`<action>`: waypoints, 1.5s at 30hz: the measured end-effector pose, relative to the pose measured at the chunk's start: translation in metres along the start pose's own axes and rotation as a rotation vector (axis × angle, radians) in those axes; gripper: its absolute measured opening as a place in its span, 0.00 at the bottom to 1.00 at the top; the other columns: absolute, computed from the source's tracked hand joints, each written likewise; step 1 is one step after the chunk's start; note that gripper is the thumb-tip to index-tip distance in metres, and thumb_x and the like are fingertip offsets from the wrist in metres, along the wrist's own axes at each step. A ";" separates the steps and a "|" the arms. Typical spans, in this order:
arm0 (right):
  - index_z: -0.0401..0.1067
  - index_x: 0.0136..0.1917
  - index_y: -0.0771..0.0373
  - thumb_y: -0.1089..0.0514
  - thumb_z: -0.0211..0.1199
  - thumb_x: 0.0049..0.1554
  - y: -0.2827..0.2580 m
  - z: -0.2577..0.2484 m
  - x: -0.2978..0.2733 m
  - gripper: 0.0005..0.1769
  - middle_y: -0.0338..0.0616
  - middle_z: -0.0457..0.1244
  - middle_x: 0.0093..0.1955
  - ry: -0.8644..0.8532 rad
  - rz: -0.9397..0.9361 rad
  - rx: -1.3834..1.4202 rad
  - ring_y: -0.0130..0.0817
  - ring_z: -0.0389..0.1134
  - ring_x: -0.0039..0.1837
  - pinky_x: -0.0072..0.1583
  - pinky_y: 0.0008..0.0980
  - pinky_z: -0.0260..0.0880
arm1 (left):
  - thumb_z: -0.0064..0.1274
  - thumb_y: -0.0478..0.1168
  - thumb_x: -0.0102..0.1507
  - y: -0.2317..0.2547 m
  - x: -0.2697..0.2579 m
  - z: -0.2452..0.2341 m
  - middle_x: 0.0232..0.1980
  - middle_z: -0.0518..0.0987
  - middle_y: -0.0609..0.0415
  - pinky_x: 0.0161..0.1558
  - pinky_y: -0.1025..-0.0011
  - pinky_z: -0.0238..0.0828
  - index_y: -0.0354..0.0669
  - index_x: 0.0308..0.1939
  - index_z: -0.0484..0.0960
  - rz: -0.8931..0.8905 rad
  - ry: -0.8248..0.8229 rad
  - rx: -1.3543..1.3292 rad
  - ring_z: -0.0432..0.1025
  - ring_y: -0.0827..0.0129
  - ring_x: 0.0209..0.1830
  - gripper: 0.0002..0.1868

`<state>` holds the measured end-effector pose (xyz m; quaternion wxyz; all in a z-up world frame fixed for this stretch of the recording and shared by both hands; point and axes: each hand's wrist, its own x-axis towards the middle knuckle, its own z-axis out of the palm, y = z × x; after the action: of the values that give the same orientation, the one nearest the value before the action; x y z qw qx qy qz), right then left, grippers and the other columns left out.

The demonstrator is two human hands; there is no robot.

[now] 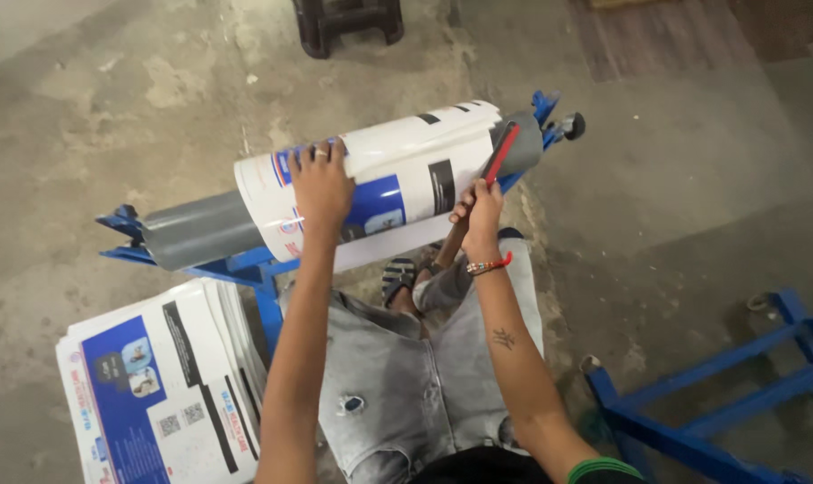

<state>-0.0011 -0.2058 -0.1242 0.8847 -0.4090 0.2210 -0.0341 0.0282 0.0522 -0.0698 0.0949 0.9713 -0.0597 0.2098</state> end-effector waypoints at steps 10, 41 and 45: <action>0.62 0.47 0.55 0.49 0.53 0.68 -0.029 0.022 -0.082 0.10 0.29 0.48 0.29 -0.523 0.433 -0.130 0.21 0.49 0.26 0.28 0.24 0.50 | 0.66 0.64 0.52 0.012 -0.024 -0.038 0.62 0.75 0.36 0.63 0.36 0.52 0.34 0.60 0.76 0.068 0.008 -0.102 0.64 0.40 0.65 0.44; 0.62 0.46 0.53 0.51 0.50 0.67 -0.009 -0.023 0.005 0.08 0.31 0.54 0.30 -0.087 0.064 0.012 0.25 0.54 0.27 0.30 0.29 0.59 | 0.59 0.41 0.58 -0.005 0.014 0.014 0.62 0.78 0.45 0.68 0.44 0.56 0.44 0.60 0.79 -0.026 -0.007 0.006 0.68 0.47 0.65 0.26; 0.61 0.47 0.51 0.50 0.49 0.67 0.026 -0.001 0.013 0.07 0.32 0.54 0.30 0.017 -0.024 -0.047 0.26 0.55 0.27 0.29 0.30 0.57 | 0.55 0.39 0.58 0.002 -0.020 0.023 0.64 0.76 0.43 0.69 0.40 0.52 0.42 0.64 0.78 0.031 0.164 0.092 0.67 0.47 0.66 0.28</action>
<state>0.0071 -0.1927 -0.1492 0.8726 -0.4320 0.2241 -0.0431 0.0191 0.0467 -0.0986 0.0514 0.9532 -0.0568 0.2925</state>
